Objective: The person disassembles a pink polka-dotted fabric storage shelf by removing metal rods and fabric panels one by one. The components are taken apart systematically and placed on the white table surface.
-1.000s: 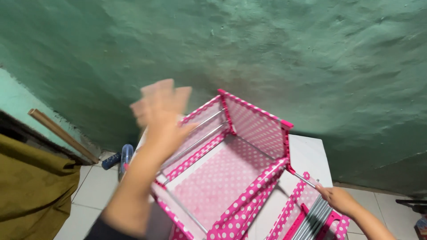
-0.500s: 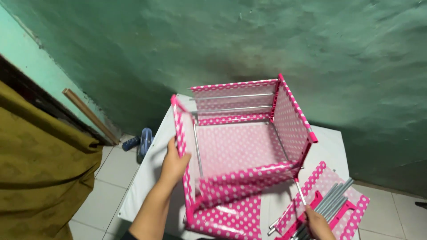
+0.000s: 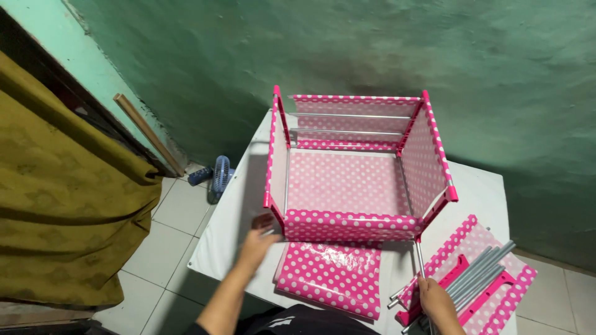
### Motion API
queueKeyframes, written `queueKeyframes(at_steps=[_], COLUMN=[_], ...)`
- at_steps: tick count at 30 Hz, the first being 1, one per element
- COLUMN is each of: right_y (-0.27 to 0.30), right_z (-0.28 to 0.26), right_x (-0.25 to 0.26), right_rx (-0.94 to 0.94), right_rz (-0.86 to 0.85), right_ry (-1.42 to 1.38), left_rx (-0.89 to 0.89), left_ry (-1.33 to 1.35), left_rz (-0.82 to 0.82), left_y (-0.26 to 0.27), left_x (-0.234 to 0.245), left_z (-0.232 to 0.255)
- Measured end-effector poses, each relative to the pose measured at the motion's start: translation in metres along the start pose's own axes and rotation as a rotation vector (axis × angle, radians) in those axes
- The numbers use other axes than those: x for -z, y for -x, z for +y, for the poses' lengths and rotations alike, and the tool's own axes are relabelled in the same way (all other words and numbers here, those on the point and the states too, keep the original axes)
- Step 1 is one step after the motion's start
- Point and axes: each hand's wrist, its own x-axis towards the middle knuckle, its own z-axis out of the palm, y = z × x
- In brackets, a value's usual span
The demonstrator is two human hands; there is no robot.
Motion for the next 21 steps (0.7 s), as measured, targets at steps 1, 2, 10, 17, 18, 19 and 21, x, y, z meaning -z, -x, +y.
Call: queueKeyframes(at_steps=[1,2,10,17,18,19,21], right_y=[0.010,0.019,0.032,0.005,0.006,0.007,0.009], right_z=[-0.007,-0.020,-0.239,-0.229,-0.219,-0.213,-0.211], right_x=[0.008,0.017,0.039,0.018,0.020,0.022,0.025], right_rx=[0.004,0.019,1.131,0.972,1.013,1.053,0.944], right_rz=[0.029,0.059,0.462,0.157,0.179,0.199,0.209], right_ry=[0.148,0.263,-0.012,0.051,0.016,-0.020,0.016], left_rx=[0.024,-0.037,-0.375,-0.096,-0.084,-0.069,-0.233], left_ry=[-0.163,-0.250,-0.594,-0.707,-0.684,-0.663,-0.610], left_rz=[0.007,0.059,0.198,0.148,0.123,0.097,0.073], left_y=[0.000,-0.002,-0.019,-0.031,-0.030,-0.027,-0.019], left_x=[-0.014,-0.023,-0.039,-0.023,-0.023,-0.024,-0.030], left_z=[-0.010,-0.016,-0.004,-0.002,0.004,0.012,0.031])
